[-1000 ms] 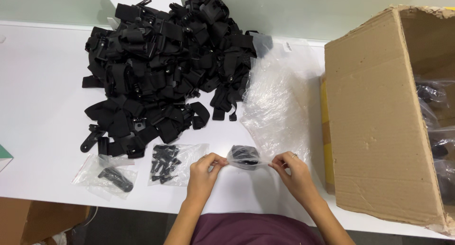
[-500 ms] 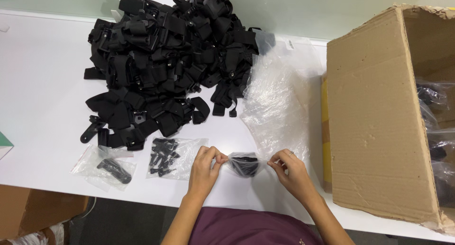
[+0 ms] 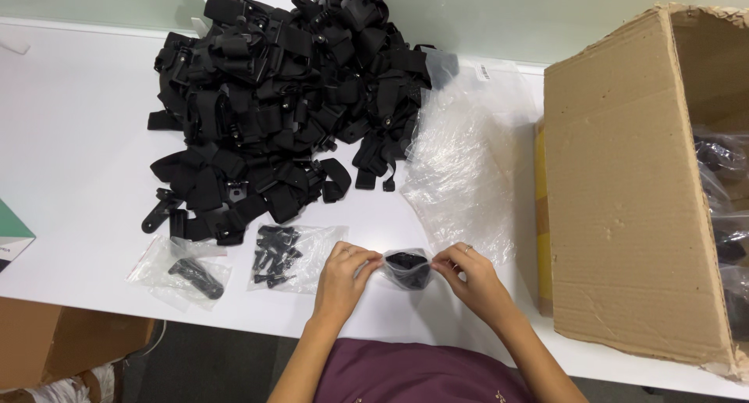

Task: The person assembles camera mounts by taking a base from a pile, inserting a long screw into a plastic bracket, and securing the parts together before placing them in a small plastic bag.

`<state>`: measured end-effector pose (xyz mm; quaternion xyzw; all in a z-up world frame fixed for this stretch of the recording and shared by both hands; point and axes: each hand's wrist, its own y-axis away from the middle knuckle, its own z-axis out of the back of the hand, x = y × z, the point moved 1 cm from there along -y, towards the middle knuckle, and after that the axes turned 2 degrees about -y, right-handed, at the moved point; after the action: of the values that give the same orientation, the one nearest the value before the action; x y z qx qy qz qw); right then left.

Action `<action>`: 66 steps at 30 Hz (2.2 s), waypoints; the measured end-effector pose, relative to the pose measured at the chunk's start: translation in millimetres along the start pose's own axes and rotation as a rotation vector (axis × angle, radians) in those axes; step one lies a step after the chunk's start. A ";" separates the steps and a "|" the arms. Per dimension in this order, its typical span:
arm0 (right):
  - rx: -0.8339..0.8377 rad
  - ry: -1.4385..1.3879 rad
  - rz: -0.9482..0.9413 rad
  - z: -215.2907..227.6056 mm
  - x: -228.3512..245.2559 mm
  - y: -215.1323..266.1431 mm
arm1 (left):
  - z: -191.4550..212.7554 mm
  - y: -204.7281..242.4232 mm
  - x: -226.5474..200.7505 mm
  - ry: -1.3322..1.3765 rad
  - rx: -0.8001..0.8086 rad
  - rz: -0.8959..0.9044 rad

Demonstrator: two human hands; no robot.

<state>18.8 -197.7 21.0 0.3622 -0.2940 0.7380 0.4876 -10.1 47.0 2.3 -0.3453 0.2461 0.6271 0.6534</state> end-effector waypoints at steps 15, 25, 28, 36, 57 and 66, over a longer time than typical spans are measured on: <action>0.013 0.079 -0.126 -8.6 4.4 -0.4 | -9.5 1.5 1.0 -0.189 -0.022 -0.070; -0.026 0.211 0.083 -5.5 10.2 -3.1 | -13.3 0.7 2.2 -0.135 -0.021 -0.009; 0.014 0.238 0.061 -10.0 3.9 -5.4 | -16.1 -1.2 -0.7 -0.112 -0.022 -0.014; -0.022 0.360 0.107 -17.8 -7.6 -1.2 | -16.1 -0.1 -12.6 -0.152 0.033 -0.041; 0.048 0.259 0.055 -9.8 -6.2 -1.1 | -36.0 2.9 -16.0 0.005 0.069 -0.079; 0.095 0.209 0.061 -11.2 -5.2 -0.5 | -29.5 -0.9 -24.3 0.092 0.060 -0.117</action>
<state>17.9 -191.3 10.5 0.2970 -0.2171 0.7992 0.4753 -8.2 8.9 1.9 -0.3678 0.2740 0.5637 0.6869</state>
